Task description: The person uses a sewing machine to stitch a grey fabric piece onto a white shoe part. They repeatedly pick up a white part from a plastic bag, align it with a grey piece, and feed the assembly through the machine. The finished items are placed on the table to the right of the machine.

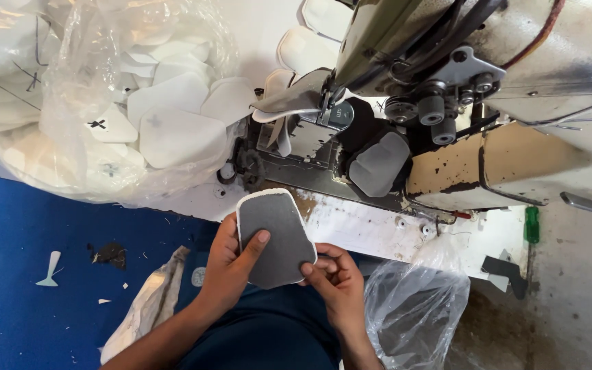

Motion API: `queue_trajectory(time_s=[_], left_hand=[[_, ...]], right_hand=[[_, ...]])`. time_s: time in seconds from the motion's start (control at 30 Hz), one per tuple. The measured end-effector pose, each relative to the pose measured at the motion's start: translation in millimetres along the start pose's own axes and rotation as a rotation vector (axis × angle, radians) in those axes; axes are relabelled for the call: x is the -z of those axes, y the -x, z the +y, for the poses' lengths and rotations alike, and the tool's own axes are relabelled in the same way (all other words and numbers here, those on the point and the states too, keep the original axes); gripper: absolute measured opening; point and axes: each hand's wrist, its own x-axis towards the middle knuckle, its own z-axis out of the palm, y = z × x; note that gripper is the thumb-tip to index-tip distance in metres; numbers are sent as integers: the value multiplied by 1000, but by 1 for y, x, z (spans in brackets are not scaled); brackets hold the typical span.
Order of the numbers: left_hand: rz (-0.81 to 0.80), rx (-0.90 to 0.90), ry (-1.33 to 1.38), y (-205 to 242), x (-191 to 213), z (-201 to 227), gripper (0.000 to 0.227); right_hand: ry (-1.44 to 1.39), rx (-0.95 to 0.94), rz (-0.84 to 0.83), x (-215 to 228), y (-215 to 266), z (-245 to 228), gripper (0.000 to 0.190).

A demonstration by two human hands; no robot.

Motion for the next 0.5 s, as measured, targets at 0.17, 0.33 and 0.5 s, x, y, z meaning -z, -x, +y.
queue_trajectory(time_s=[0.17, 0.33, 0.5], left_hand=[[-82, -173, -51, -1, 0, 0, 71], [-220, -470, -557, -12, 9, 15, 63], [-391, -180, -465, -39, -1, 39, 32]], right_hand=[[6, 14, 8, 3, 1, 2, 34], [14, 59, 16, 11, -6, 3, 35], [39, 161, -36, 14, -28, -7, 36]])
